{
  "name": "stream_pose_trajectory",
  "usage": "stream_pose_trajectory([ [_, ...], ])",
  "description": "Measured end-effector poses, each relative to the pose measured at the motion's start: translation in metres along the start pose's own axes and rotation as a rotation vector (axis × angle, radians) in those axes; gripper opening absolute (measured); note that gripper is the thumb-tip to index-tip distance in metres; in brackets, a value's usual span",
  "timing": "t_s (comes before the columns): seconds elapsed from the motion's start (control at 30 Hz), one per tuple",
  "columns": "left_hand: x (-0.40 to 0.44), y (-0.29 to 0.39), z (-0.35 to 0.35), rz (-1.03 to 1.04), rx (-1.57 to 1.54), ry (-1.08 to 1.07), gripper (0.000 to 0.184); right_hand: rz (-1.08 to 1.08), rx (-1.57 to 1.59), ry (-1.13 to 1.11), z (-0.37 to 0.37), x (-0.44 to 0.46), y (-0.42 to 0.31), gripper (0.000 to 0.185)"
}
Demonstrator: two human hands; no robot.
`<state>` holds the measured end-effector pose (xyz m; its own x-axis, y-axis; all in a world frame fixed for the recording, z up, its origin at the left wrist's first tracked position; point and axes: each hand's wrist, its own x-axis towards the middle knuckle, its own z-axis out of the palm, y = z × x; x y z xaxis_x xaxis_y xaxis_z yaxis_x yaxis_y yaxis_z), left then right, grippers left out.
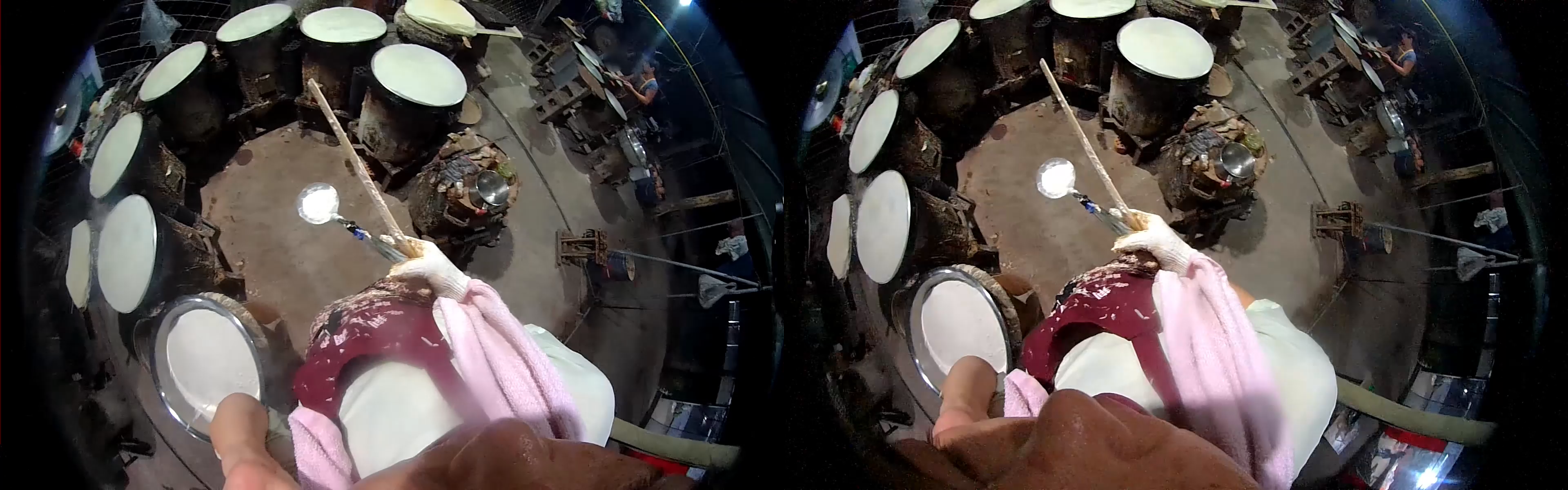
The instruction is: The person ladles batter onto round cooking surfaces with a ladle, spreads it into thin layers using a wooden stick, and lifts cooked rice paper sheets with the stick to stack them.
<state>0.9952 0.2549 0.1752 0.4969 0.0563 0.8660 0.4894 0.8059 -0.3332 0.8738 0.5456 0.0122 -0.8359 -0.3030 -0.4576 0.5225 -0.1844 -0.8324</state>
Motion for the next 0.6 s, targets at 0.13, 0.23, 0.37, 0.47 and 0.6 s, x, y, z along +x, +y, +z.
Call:
stream_pose_trajectory([
  [0.13,-0.013,-0.005,-0.009,0.013,-0.034,-0.077,0.014,0.012,0.018,-0.018,0.010,0.000,-0.006,0.059],
  [0.23,-0.038,-0.018,-0.021,-0.083,-0.158,-0.271,0.008,0.067,0.018,-0.060,0.017,0.004,-0.015,0.059],
  [0.37,-0.123,-0.025,-0.021,-0.736,-0.316,-0.857,0.008,-0.024,-0.056,-0.051,0.042,0.021,-0.018,0.060],
  [0.47,-0.217,-0.017,0.005,-2.039,-0.441,-0.746,0.028,-0.061,-0.180,-0.112,0.049,0.044,-0.008,0.065],
  [0.6,-0.279,-0.008,0.033,-2.712,-0.666,-0.485,0.048,-0.158,-0.106,-0.206,0.075,0.082,0.005,0.060],
])
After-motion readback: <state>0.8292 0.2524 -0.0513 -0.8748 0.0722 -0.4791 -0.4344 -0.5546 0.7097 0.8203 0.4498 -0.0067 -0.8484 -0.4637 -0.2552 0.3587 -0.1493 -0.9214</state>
